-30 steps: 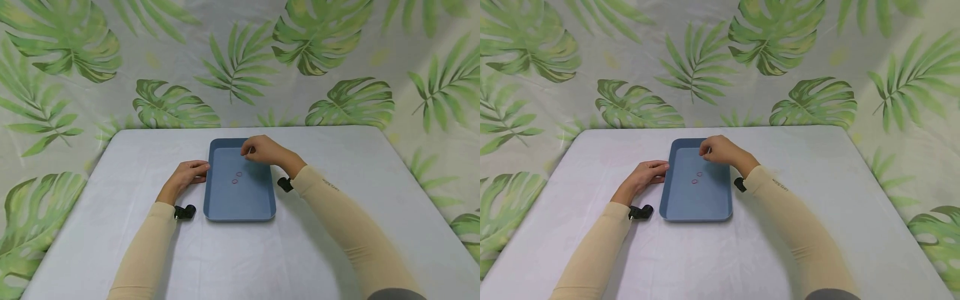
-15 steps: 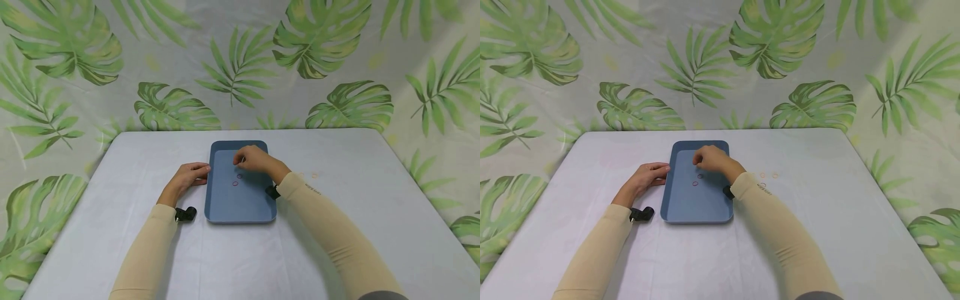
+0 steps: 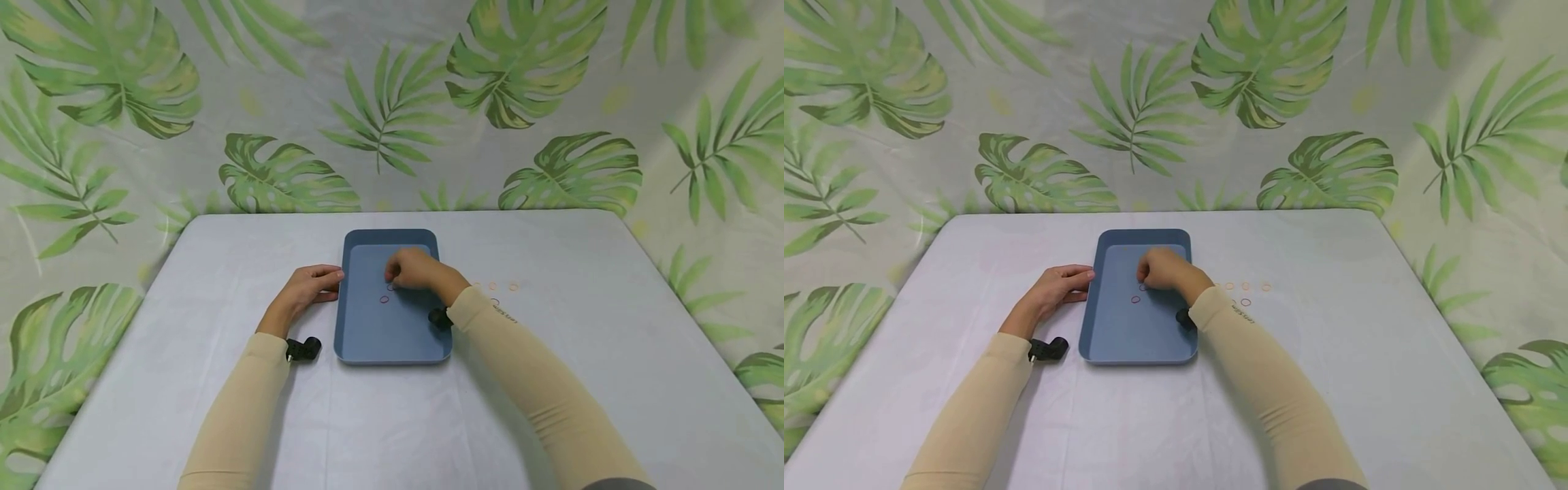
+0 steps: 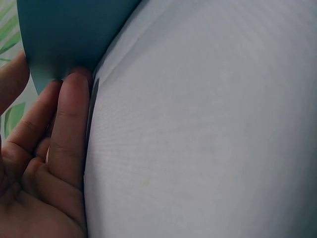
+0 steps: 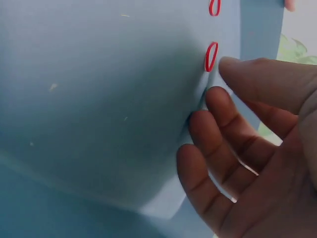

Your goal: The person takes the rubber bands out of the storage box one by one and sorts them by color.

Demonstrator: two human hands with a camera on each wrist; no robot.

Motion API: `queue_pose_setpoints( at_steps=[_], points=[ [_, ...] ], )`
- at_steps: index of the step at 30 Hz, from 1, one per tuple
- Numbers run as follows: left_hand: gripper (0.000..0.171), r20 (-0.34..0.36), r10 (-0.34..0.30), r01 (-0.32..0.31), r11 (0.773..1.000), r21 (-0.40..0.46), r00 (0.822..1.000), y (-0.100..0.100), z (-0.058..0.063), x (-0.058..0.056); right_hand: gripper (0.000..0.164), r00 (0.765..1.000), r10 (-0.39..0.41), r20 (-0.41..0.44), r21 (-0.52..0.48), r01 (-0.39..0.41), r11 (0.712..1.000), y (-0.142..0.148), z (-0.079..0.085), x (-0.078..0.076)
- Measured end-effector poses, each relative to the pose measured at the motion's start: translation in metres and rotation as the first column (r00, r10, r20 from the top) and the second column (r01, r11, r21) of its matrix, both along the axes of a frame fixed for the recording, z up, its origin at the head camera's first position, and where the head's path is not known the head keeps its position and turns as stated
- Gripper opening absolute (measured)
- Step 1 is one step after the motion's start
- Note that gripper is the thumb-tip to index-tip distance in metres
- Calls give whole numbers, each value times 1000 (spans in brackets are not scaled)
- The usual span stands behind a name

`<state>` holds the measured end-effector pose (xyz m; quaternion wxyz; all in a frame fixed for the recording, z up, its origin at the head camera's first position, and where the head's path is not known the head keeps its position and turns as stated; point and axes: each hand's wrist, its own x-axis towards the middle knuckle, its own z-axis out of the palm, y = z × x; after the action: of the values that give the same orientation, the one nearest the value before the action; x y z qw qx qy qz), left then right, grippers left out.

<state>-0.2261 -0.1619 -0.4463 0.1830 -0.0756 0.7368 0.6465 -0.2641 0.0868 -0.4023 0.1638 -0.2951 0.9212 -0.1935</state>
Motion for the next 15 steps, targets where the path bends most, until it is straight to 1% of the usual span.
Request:
queue_pose_setpoints(
  at_steps=[3, 9, 11, 15],
  points=[
    [50, 0, 1, -1, 1000, -8, 1000, 0, 1, 0, 9, 1000, -18, 13, 13, 18, 1000, 0, 0, 0],
    [50, -1, -14, 13, 1000, -25, 1000, 0, 0, -2, 7, 997, -73, -18, 4, 73, 997, -2, -9, 1],
    [50, -2, -21, 21, 999, -31, 1000, 0, -1, -2, 7, 997, -77, -25, 4, 77, 997, -2, -10, 1],
    [50, -2, -29, 28, 999, -43, 1000, 0, -2, -3, 8, 998, -68, -4, 18, 68, 997, -1, -6, 2]
  ],
)
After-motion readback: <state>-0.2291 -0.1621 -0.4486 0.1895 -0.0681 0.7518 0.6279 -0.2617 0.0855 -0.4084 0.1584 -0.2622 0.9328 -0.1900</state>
